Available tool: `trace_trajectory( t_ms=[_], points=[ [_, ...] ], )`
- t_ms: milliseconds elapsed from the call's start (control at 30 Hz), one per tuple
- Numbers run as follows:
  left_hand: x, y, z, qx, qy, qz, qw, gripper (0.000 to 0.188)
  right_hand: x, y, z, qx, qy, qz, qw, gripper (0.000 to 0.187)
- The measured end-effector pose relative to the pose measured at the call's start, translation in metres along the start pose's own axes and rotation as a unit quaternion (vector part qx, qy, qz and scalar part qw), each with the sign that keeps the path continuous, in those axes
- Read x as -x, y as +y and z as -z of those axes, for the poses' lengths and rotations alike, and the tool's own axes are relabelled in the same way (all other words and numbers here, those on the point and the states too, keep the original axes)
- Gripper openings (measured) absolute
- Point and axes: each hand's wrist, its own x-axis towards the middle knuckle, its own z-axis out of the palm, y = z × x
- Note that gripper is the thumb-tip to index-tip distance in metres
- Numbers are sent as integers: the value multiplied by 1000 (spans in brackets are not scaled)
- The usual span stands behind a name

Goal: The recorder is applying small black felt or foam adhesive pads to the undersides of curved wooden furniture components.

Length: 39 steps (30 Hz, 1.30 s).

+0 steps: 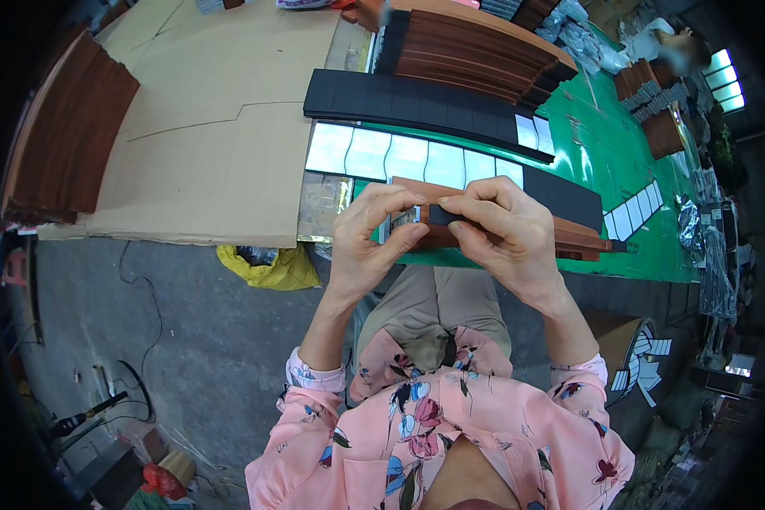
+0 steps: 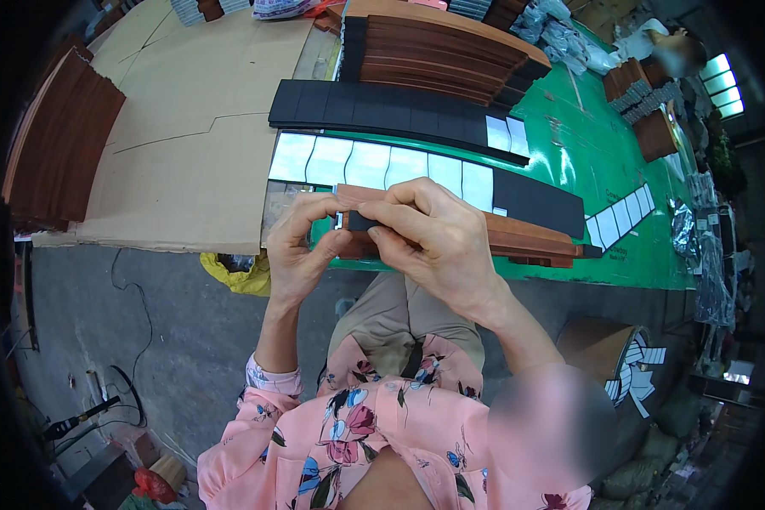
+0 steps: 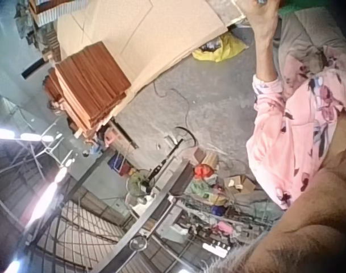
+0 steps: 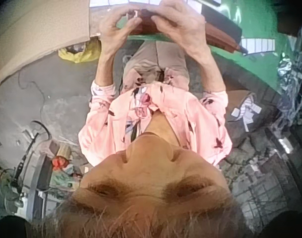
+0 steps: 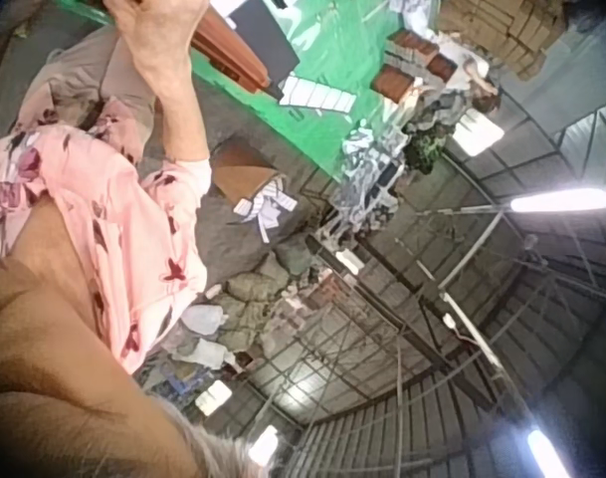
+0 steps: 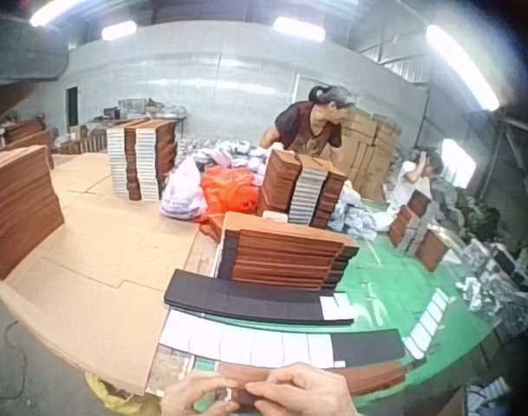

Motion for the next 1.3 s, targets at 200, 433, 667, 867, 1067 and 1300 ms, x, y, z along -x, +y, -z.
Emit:
trace_trajectory(
  t_ms=[200,433,667,867,1067,1300],
  points=[
    [-1,0,0,-2,-5,-6,1000,27,-4,0,-2,3,-11,12,1000,26],
    [-1,-1,2,1,-8,-13,1000,27,-5,0,-4,5,-17,6,1000,24],
    [-2,-1,2,-10,-12,-5,1000,27,-6,-1,-5,-7,-19,-6,1000,22],
    [-1,-2,3,-7,-12,-7,1000,28,-4,-2,-6,-24,-21,-25,999,21],
    [-1,2,2,10,-23,23,999,28,-3,2,-7,-21,-3,-18,1000,21],
    [-4,8,2,28,-22,48,998,23,-1,11,2,-82,-61,-70,992,26]
  ],
)
